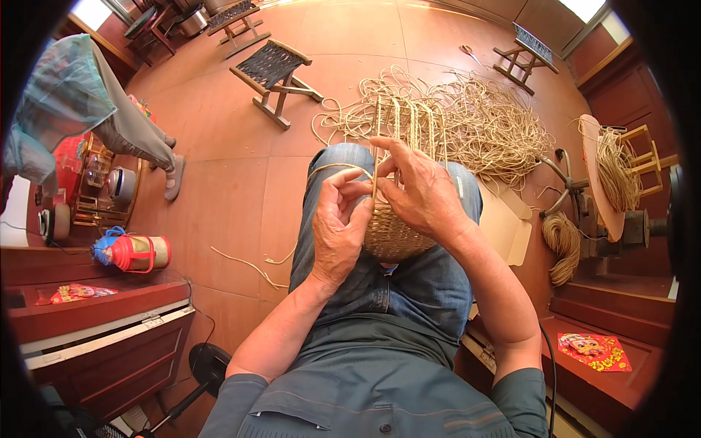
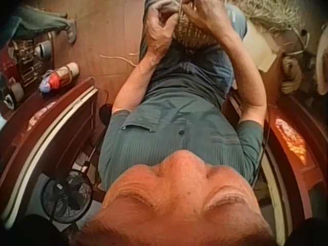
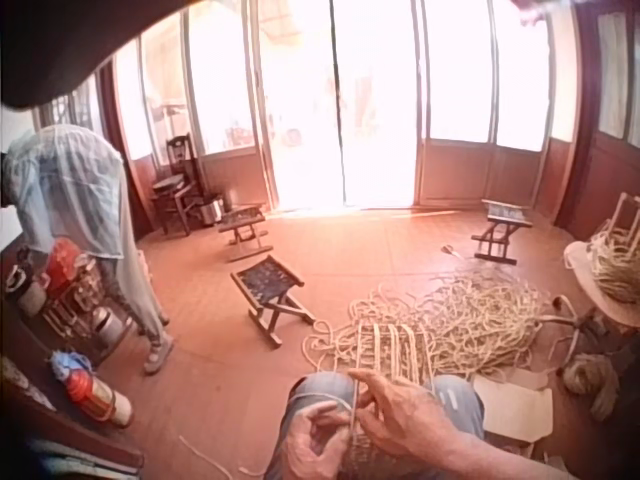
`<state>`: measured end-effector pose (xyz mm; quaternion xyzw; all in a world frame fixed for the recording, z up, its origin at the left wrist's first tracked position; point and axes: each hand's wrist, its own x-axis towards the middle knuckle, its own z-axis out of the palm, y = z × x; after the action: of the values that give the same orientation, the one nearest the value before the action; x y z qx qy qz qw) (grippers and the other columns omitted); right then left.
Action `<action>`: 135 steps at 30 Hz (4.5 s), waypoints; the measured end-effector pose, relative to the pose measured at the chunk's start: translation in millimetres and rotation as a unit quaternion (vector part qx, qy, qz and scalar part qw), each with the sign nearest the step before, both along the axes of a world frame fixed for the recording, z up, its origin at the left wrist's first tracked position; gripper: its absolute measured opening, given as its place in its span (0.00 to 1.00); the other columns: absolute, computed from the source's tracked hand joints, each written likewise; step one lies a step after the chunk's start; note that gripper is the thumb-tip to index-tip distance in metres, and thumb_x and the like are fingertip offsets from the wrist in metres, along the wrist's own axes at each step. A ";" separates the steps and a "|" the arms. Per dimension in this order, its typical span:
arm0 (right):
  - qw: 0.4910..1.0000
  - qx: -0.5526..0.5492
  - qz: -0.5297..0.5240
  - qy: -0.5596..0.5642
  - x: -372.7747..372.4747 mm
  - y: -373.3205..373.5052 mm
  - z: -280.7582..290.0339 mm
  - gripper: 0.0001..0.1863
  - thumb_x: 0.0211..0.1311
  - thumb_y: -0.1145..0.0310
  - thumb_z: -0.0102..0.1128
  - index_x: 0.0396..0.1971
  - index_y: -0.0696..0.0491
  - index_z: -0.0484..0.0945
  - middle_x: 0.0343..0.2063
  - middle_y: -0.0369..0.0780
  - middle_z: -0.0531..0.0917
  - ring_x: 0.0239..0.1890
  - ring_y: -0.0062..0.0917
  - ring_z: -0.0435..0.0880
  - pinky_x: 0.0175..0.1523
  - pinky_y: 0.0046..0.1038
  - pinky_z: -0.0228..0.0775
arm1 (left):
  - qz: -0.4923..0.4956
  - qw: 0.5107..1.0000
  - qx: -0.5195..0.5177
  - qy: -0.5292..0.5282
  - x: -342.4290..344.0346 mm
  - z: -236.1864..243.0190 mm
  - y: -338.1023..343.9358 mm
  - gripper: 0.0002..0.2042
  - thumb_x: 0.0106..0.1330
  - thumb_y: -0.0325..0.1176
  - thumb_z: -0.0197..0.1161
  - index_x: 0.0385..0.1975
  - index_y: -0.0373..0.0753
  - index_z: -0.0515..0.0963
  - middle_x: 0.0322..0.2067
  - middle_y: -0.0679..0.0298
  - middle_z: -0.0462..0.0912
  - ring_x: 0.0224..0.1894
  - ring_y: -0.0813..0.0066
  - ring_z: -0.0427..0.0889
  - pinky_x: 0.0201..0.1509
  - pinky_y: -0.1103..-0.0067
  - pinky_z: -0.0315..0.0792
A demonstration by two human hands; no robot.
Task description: The recorder is weaving a basket using long straw or reed strips.
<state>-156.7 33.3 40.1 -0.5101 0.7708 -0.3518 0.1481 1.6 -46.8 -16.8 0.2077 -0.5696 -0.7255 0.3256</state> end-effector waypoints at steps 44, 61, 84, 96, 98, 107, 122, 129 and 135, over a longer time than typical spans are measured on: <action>0.990 0.135 0.017 -0.022 -18.0 -26.8 10.0 0.29 0.57 0.67 0.73 0.62 0.51 0.82 0.33 0.44 0.92 0.37 0.37 0.93 0.46 0.39 0.82 | -0.025 0.967 0.253 0.034 3.1 -3.3 -2.0 0.27 0.76 0.26 0.70 0.71 0.35 0.65 0.54 0.59 0.82 0.56 0.75 0.83 0.65 0.78 0.77; 0.985 0.138 0.105 0.022 -17.6 -17.7 20.7 0.24 0.58 0.70 0.69 0.56 0.53 0.84 0.27 0.45 0.85 0.29 0.38 0.87 0.40 0.40 0.78 | -0.091 0.920 0.371 0.090 7.5 -17.0 0.2 0.28 0.80 0.30 0.66 0.74 0.36 0.63 0.55 0.58 0.84 0.56 0.74 0.85 0.64 0.75 0.79; 0.984 -0.123 -0.002 0.129 35.2 48.3 -7.1 0.09 0.61 0.78 0.71 0.41 0.53 0.86 0.41 0.42 0.83 0.45 0.42 0.84 0.52 0.40 0.78 | -0.097 0.925 0.366 0.045 12.3 -13.1 -1.9 0.23 0.81 0.33 0.65 0.71 0.35 0.69 0.53 0.60 0.86 0.52 0.75 0.86 0.60 0.75 0.80; 0.980 -0.143 -0.021 0.133 37.3 48.9 -10.5 0.09 0.60 0.78 0.72 0.40 0.53 0.85 0.39 0.41 0.85 0.44 0.40 0.86 0.52 0.39 0.78 | -0.127 0.933 0.322 0.100 8.8 -18.6 1.3 0.20 0.84 0.34 0.61 0.69 0.36 0.68 0.54 0.61 0.84 0.55 0.75 0.85 0.63 0.74 0.79; 0.981 -0.138 -0.020 0.133 37.4 49.2 -9.9 0.09 0.61 0.77 0.72 0.41 0.53 0.85 0.39 0.42 0.85 0.45 0.41 0.86 0.52 0.40 0.78 | -0.124 0.935 0.320 0.090 9.1 -18.5 0.8 0.20 0.84 0.34 0.61 0.69 0.37 0.67 0.55 0.61 0.84 0.56 0.75 0.84 0.64 0.74 0.79; 0.982 -0.139 -0.032 0.121 39.5 46.0 -8.1 0.08 0.61 0.76 0.73 0.40 0.53 0.85 0.39 0.41 0.85 0.44 0.40 0.86 0.51 0.39 0.78 | -0.148 0.902 0.389 0.116 9.4 -24.3 -2.1 0.21 0.83 0.34 0.62 0.70 0.39 0.66 0.53 0.63 0.83 0.57 0.75 0.83 0.66 0.72 0.77; 0.994 -0.043 0.011 0.104 32.3 38.2 5.9 0.06 0.66 0.73 0.69 0.38 0.56 0.80 0.40 0.44 0.82 0.46 0.43 0.83 0.51 0.42 0.76 | -0.134 0.910 0.379 0.099 11.1 -21.0 -2.1 0.25 0.81 0.32 0.65 0.73 0.37 0.65 0.50 0.63 0.84 0.52 0.77 0.84 0.62 0.75 0.79; 0.974 -0.024 0.097 0.202 33.3 38.3 4.0 0.11 0.68 0.75 0.58 0.49 0.54 0.75 0.45 0.45 0.81 0.47 0.43 0.85 0.54 0.41 0.78 | -0.061 0.971 0.231 0.002 17.1 -12.9 -6.3 0.24 0.78 0.32 0.69 0.69 0.37 0.70 0.48 0.65 0.84 0.48 0.79 0.84 0.59 0.79 0.79; 0.991 -0.058 0.013 -0.123 41.6 31.3 3.2 0.07 0.79 0.70 0.60 0.49 0.55 0.74 0.32 0.41 0.82 0.32 0.36 0.84 0.40 0.37 0.76 | 0.024 0.953 -0.276 -0.122 17.2 8.2 -1.5 0.13 0.68 0.29 0.75 0.49 0.39 0.83 0.41 0.63 0.82 0.46 0.67 0.82 0.53 0.73 0.77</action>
<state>-115.1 64.5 43.4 -0.4803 0.7186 -0.4541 0.2163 18.8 -48.3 -8.6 0.2103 -0.7775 -0.5013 0.3161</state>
